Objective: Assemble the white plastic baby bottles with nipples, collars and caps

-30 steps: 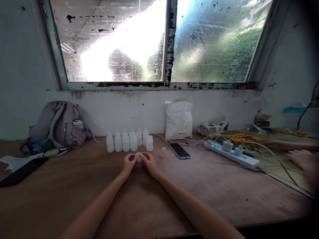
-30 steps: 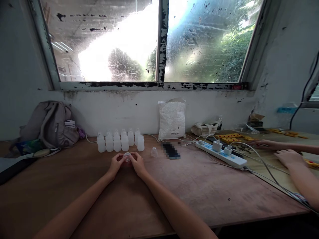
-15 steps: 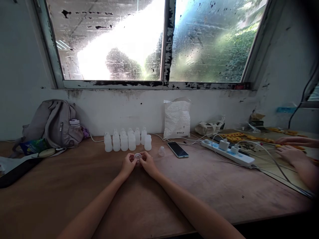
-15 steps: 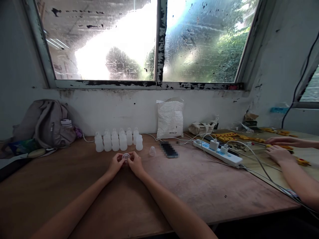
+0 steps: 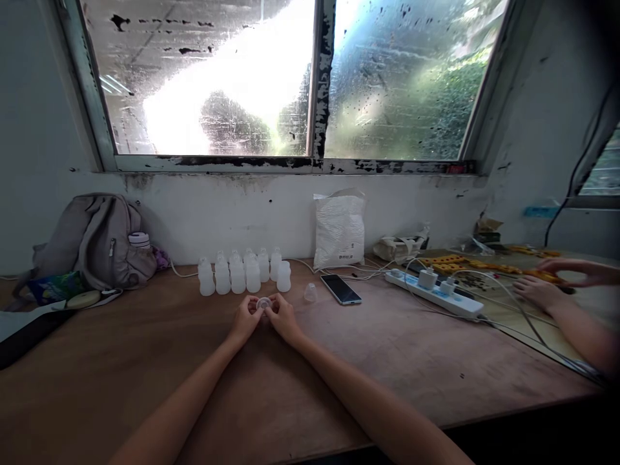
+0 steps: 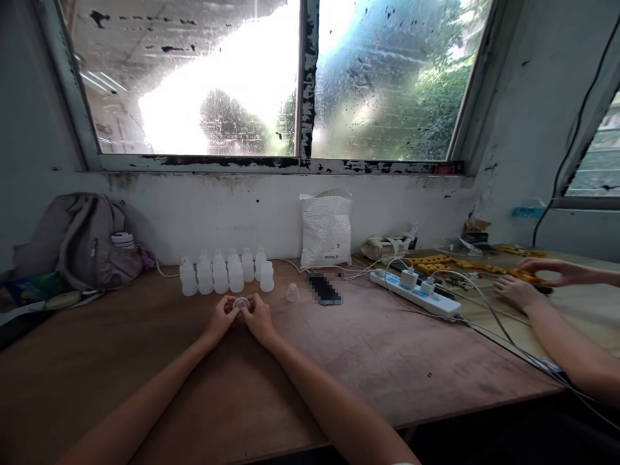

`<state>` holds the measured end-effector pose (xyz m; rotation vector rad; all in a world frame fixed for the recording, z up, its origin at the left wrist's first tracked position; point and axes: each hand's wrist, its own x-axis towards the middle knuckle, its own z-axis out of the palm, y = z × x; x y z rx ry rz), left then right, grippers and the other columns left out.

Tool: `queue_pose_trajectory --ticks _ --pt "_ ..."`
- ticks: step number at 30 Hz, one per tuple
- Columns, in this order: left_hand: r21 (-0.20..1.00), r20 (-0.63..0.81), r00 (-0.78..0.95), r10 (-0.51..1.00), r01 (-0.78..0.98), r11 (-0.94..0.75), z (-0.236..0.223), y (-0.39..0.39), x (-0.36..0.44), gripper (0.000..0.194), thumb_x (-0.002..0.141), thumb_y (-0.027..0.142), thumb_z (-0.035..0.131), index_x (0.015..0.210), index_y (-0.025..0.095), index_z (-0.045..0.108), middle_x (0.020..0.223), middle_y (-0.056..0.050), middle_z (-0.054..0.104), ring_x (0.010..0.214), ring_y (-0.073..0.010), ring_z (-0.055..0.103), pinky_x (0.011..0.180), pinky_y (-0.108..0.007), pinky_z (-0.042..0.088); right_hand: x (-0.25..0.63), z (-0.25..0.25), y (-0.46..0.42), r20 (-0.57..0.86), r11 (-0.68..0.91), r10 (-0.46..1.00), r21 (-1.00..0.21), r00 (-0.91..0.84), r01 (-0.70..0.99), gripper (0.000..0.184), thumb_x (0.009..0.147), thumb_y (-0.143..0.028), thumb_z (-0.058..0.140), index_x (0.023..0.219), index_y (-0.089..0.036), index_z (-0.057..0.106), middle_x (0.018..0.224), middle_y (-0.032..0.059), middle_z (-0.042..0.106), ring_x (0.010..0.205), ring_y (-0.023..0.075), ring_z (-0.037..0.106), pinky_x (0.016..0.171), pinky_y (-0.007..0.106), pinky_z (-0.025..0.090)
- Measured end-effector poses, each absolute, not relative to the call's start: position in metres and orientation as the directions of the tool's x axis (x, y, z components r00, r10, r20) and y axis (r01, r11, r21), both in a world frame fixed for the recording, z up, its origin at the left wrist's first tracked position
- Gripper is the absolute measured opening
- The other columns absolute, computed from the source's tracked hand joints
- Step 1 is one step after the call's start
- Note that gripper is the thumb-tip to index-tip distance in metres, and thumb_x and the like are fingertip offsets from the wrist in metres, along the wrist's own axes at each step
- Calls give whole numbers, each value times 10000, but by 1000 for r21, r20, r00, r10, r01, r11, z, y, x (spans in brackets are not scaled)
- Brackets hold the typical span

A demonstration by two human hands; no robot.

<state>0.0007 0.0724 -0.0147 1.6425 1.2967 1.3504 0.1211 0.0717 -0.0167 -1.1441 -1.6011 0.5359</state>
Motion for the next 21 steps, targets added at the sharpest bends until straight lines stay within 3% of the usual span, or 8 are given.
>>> queue_pose_trajectory --ticks 4,14,21 --pt "912 317 24 948 266 -312 -15 72 1 196 683 221 523 865 153 501 712 -38 629 488 -112 556 354 -169 402 122 -17 73 476 430 879 -811 20 397 129 651 -155 479 771 -170 523 577 -21 558 500 112 515 476 209 394" --pt "794 434 40 900 455 -403 -19 75 -2 169 729 286 497 829 160 546 746 -53 654 639 -157 613 505 -220 458 122 -21 76 521 465 853 -780 23 420 123 719 -240 484 772 -160 561 667 25 615 576 130 562 521 227 432" --pt "820 402 45 914 426 -382 -15 72 -2 109 720 275 498 750 171 505 581 6 605 467 -119 561 445 -203 430 122 -18 74 500 437 866 -776 22 454 87 706 -221 491 716 -162 554 592 9 588 540 129 546 505 224 420"
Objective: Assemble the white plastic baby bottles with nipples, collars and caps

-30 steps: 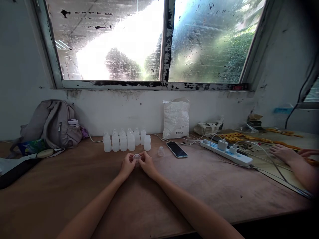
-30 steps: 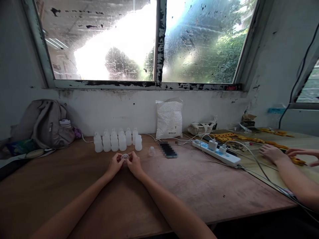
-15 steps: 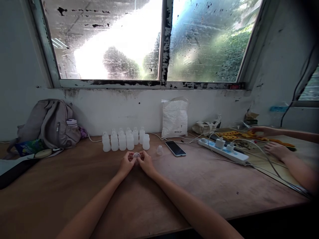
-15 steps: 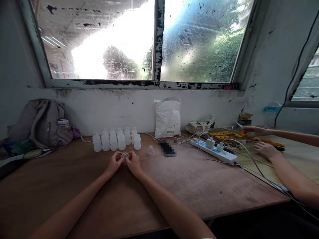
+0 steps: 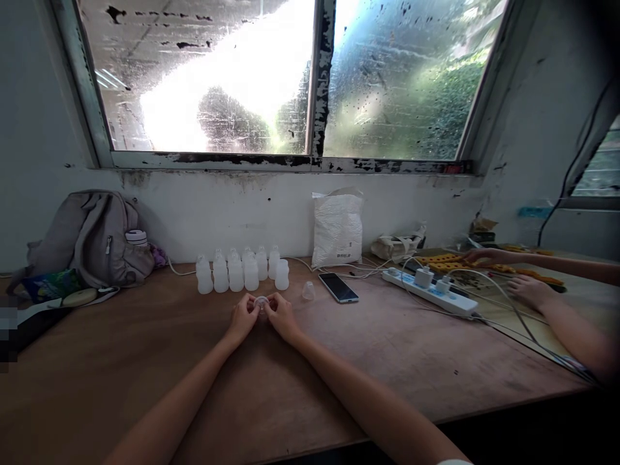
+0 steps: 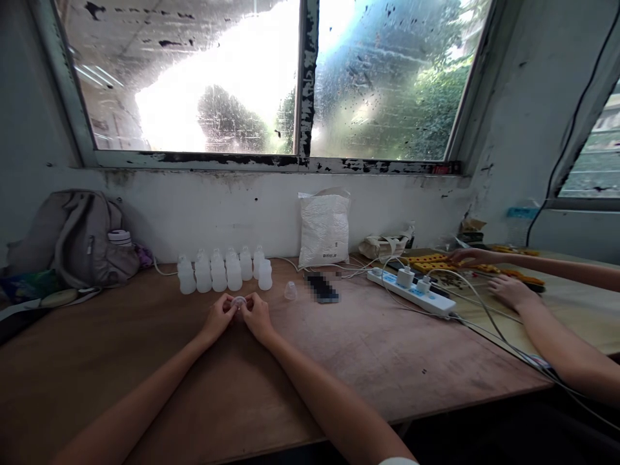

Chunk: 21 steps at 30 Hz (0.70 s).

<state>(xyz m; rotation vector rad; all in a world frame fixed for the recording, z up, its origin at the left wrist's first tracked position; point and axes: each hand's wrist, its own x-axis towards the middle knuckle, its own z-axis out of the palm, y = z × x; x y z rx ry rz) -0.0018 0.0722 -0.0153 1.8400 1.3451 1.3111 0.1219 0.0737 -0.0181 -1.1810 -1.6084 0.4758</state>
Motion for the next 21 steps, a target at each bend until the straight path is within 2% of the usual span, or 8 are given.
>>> queue_pose_trajectory --ticks 4,15,18,21 --pt "846 374 57 926 388 -366 -15 72 -2 150 719 273 500 821 166 517 693 -28 630 528 -128 578 432 -198 427 122 -14 70 522 470 853 -773 7 426 116 709 -207 487 791 -162 556 668 19 614 566 124 558 544 224 429" --pt "673 431 36 902 652 -348 -11 70 -2 61 701 198 512 742 164 542 672 -17 619 627 -135 574 578 -223 409 121 -21 76 540 471 841 -700 -34 536 85 653 -136 500 727 -176 492 603 -21 532 543 115 487 542 219 366" --pt "671 453 88 887 622 -404 -12 72 -2 54 693 193 514 737 176 542 673 -11 622 627 -137 579 593 -230 419 121 -24 79 539 454 842 -694 -15 559 85 640 -139 503 706 -182 470 603 -25 513 546 117 470 539 221 348" --pt "707 473 157 867 519 -480 -16 75 -5 69 691 214 518 746 181 544 710 -19 633 648 -142 595 617 -238 448 121 -26 81 544 446 839 -695 7 564 79 641 -145 496 697 -187 459 601 -29 503 549 117 458 534 219 336"
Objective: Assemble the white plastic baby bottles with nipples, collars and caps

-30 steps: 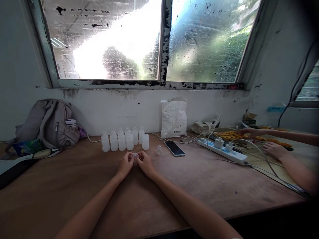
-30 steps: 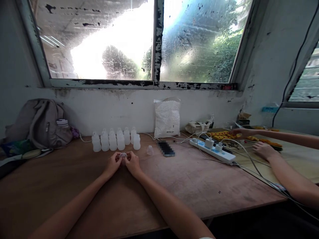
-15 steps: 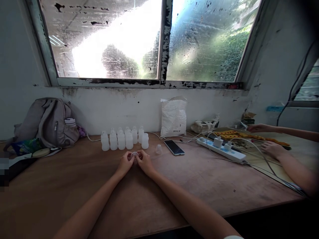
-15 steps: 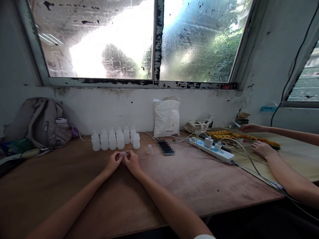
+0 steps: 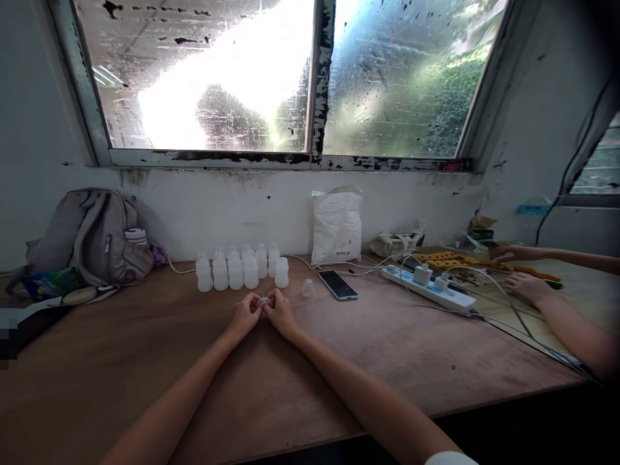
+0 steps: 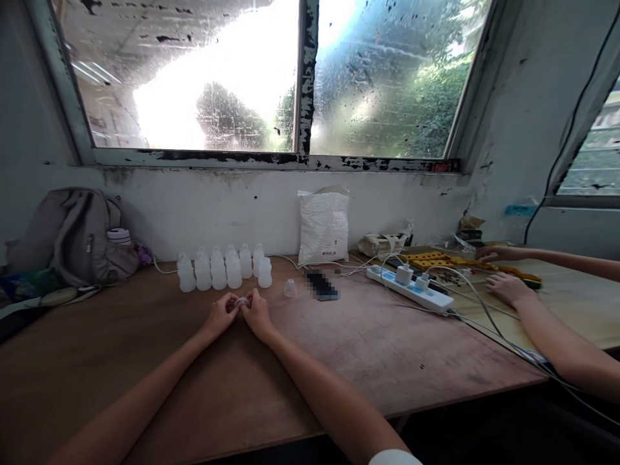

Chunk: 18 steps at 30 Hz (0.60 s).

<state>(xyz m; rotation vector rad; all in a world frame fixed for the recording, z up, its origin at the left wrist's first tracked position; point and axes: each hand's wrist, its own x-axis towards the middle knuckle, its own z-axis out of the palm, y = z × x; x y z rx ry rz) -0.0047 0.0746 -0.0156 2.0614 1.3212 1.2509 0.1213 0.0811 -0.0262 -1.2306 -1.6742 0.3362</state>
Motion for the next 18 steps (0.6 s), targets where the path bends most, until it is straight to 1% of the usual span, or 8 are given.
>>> queue_pose_trajectory --ticks 3,5,9,13,18 --pt "753 466 196 863 424 -503 -17 76 -9 107 687 246 531 764 174 547 731 -30 638 674 -150 604 621 -246 475 122 -27 81 548 463 837 -696 -11 549 69 652 -163 493 707 -190 463 599 -33 499 542 114 450 525 215 329" --pt "776 457 229 859 370 -511 -16 76 -13 140 689 268 534 781 163 548 730 -36 637 674 -153 606 598 -248 486 122 -26 81 547 472 837 -699 -23 537 69 653 -170 496 711 -191 464 591 -37 489 536 111 444 519 212 324" --pt "804 438 295 849 295 -517 -12 71 -15 215 703 295 526 862 152 547 790 -57 637 693 -159 606 531 -233 484 124 -23 81 526 450 850 -724 -2 523 72 643 -161 497 690 -189 451 569 -43 460 529 110 431 515 211 314" --pt "805 417 297 859 318 -501 -9 66 -15 214 748 342 472 845 160 532 716 -30 615 624 -138 586 493 -216 464 123 -22 80 517 444 856 -730 -4 520 71 640 -166 505 676 -186 448 558 -46 451 525 109 428 510 211 308" --pt "757 453 299 840 369 -539 -7 63 -14 180 763 332 464 810 168 523 696 -19 600 620 -123 569 559 -215 457 121 -22 81 537 447 844 -713 11 540 62 638 -174 509 667 -186 455 551 -48 453 521 107 425 494 207 300"
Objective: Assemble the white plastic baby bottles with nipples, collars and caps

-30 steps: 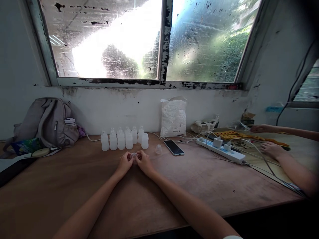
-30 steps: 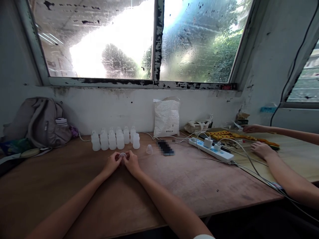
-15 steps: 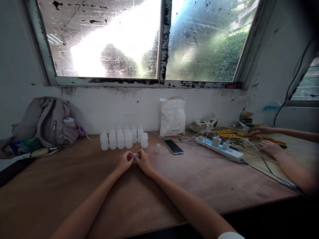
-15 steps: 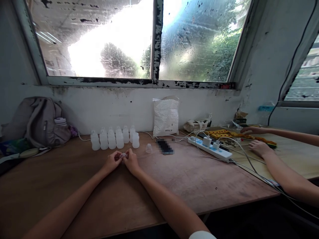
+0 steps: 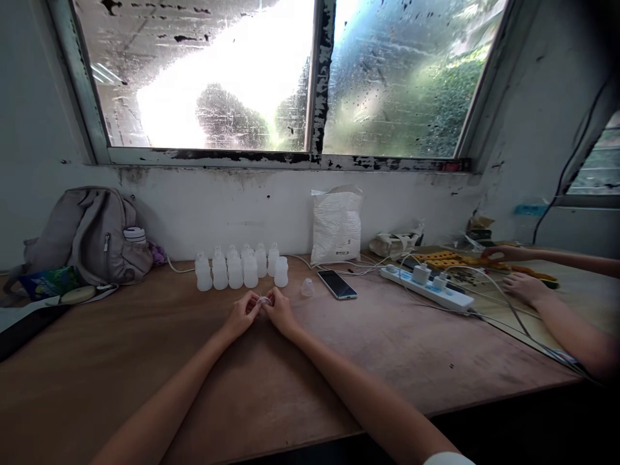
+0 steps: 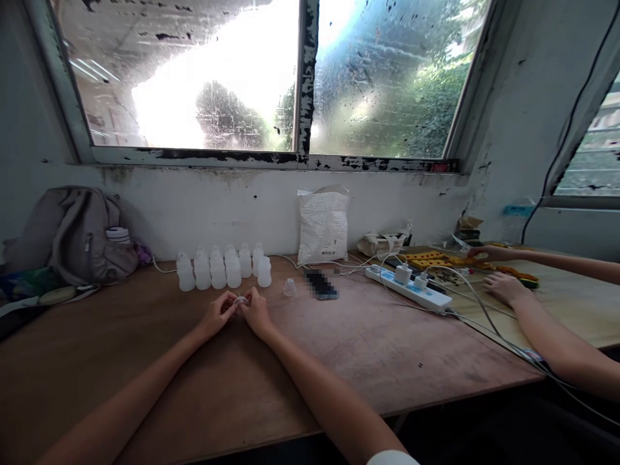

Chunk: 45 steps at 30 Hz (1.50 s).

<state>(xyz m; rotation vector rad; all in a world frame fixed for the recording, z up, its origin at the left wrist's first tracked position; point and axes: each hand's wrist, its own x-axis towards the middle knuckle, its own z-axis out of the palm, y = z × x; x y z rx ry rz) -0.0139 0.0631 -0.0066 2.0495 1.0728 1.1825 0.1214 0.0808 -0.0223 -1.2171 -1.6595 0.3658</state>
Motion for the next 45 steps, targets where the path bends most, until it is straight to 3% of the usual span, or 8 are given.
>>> queue_pose_trajectory --ticks 12,19,31,36,41,45 --pt "663 517 285 807 463 -588 -2 58 -12 107 740 265 466 777 184 526 644 0 561 579 -114 522 528 -195 405 119 -26 87 533 423 845 -712 38 560 86 616 -157 484 666 -199 427 545 -57 429 528 111 413 492 209 277" --pt "546 540 302 786 585 -600 -3 56 -11 77 716 207 466 780 199 507 636 5 558 580 -125 522 564 -218 400 119 -29 89 500 391 865 -735 52 554 116 602 -137 484 691 -198 440 556 -56 442 539 114 426 500 208 289" --pt "501 486 100 868 781 -371 -10 63 -6 126 759 270 466 848 207 529 735 -48 631 681 -193 590 588 -243 375 121 -20 79 504 445 864 -752 -12 487 72 655 -184 507 727 -179 510 591 -26 541 546 113 508 534 214 387" --pt "503 484 107 869 778 -376 -13 68 -11 103 761 255 464 829 198 515 706 -41 621 667 -186 584 568 -232 356 119 -21 78 520 477 853 -737 -49 479 102 648 -127 474 730 -175 510 577 -23 540 532 112 507 538 217 390" --pt "424 507 152 848 813 -399 -11 66 -7 92 768 237 435 829 203 494 694 -36 602 637 -188 570 534 -233 334 120 -23 82 523 461 852 -727 -24 509 94 623 -106 468 679 -180 483 556 -29 511 528 117 483 531 223 364" --pt "480 504 126 855 781 -398 -11 68 -8 74 762 240 441 804 206 492 690 -28 604 642 -176 571 554 -231 349 120 -21 80 533 469 846 -715 -31 519 71 633 -121 473 672 -179 479 556 -24 509 526 118 481 520 219 354"
